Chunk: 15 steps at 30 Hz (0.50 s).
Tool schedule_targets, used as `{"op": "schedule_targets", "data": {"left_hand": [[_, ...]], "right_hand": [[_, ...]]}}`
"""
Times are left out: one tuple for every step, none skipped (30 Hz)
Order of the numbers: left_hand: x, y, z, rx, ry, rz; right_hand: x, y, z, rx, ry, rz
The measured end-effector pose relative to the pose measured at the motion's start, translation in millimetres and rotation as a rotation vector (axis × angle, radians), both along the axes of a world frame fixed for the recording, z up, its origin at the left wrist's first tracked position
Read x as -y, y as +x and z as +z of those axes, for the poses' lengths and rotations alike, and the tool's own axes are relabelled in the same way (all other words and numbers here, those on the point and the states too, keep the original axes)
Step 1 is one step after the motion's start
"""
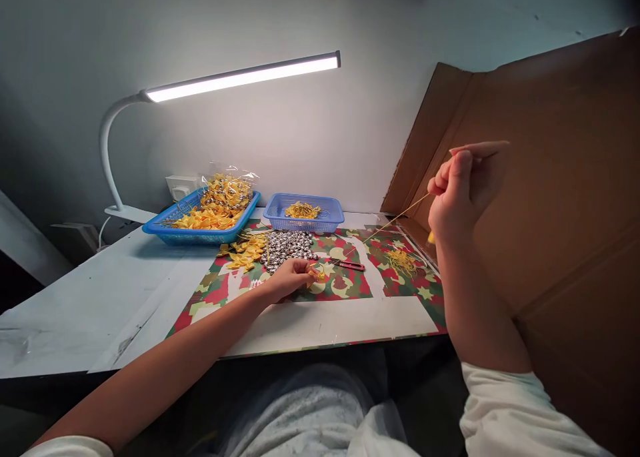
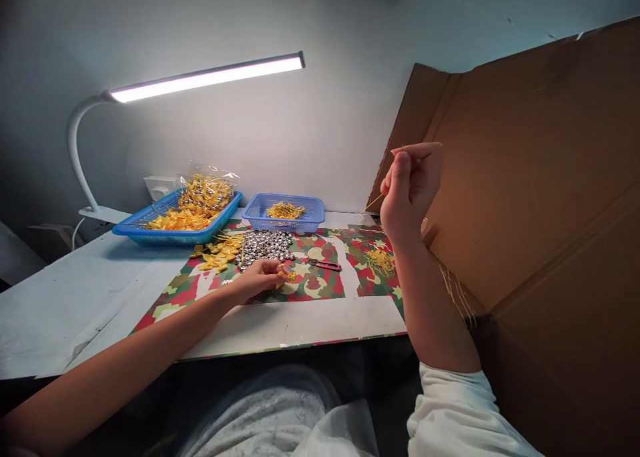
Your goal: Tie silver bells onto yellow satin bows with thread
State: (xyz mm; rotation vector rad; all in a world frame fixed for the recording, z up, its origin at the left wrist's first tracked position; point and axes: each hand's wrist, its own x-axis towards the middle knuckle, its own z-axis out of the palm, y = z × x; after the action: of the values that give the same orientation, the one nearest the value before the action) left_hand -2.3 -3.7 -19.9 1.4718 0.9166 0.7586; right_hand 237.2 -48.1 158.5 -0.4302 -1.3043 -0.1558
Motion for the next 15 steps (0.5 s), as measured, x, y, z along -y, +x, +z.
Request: {"op": "schedule_targets", "data": {"left_hand": [[0.2, -0.1, -0.3, 0.009, 0.000, 0.011], [0.4, -0.2, -0.9, 0.029, -0.007, 0.018], [0.4, -0.3, -1.8, 0.058, -0.023, 0.016], [0.1, -0.4, -2.9, 0.098, -0.051, 0.008], [-0.3, -0.4, -4.0, 0.144, -0.093, -0.005], [-1.0, -0.5, -5.2, 0.190, -0.149, -0.017], [-1.8, -0.6, -6.2, 0.230, -0.213, -0.029], [-2.6, -0.8, -7.0, 0.262, -0.275, -0.037], [-3.4, -1.1, -7.4, 0.289, -0.334, -0.044], [-3.9, -1.5, -7.5, 0.312, -0.385, -0.053], [-4.1, -2.0, -7.4, 0.331, -0.427, -0.064], [-4.1, -2.5, -7.0, 0.348, -0.459, -0.073], [-3.7, -3.1, -6.6, 0.362, -0.481, -0.079], [-3.2, -3.5, -6.1, 0.370, -0.495, -0.085], [-2.6, -3.9, -5.6, 0.371, -0.504, -0.093]], "right_hand": [[-0.2, 0.3, 1.2, 0.014, 0.005, 0.011], [-0.7, 1.1, 2.2, 0.034, 0.007, 0.024], [-1.8, 2.3, 2.7, 0.056, 0.007, 0.037], [-3.7, 4.0, 2.8, 0.076, 0.001, 0.042], [-6.4, 6.3, 2.2, 0.091, -0.014, 0.038], [-10.0, 9.3, 0.9, 0.098, -0.039, 0.021], [-14.5, 12.9, -1.1, 0.098, -0.075, -0.006], [-19.6, 17.0, -3.8, 0.091, -0.117, -0.036], [-25.1, 21.7, -7.1, 0.081, -0.158, -0.065], [-30.6, 26.5, -10.7, 0.074, -0.198, -0.088], [-35.7, 31.4, -14.3, 0.066, -0.230, -0.106], [-40.2, 36.1, -17.7, 0.056, -0.252, -0.121], [-43.7, 40.3, -20.5, 0.045, -0.265, -0.132], [-46.2, 43.9, -22.7, 0.032, -0.271, -0.141], [-47.7, 46.8, -23.9, 0.017, -0.273, -0.149]]}}
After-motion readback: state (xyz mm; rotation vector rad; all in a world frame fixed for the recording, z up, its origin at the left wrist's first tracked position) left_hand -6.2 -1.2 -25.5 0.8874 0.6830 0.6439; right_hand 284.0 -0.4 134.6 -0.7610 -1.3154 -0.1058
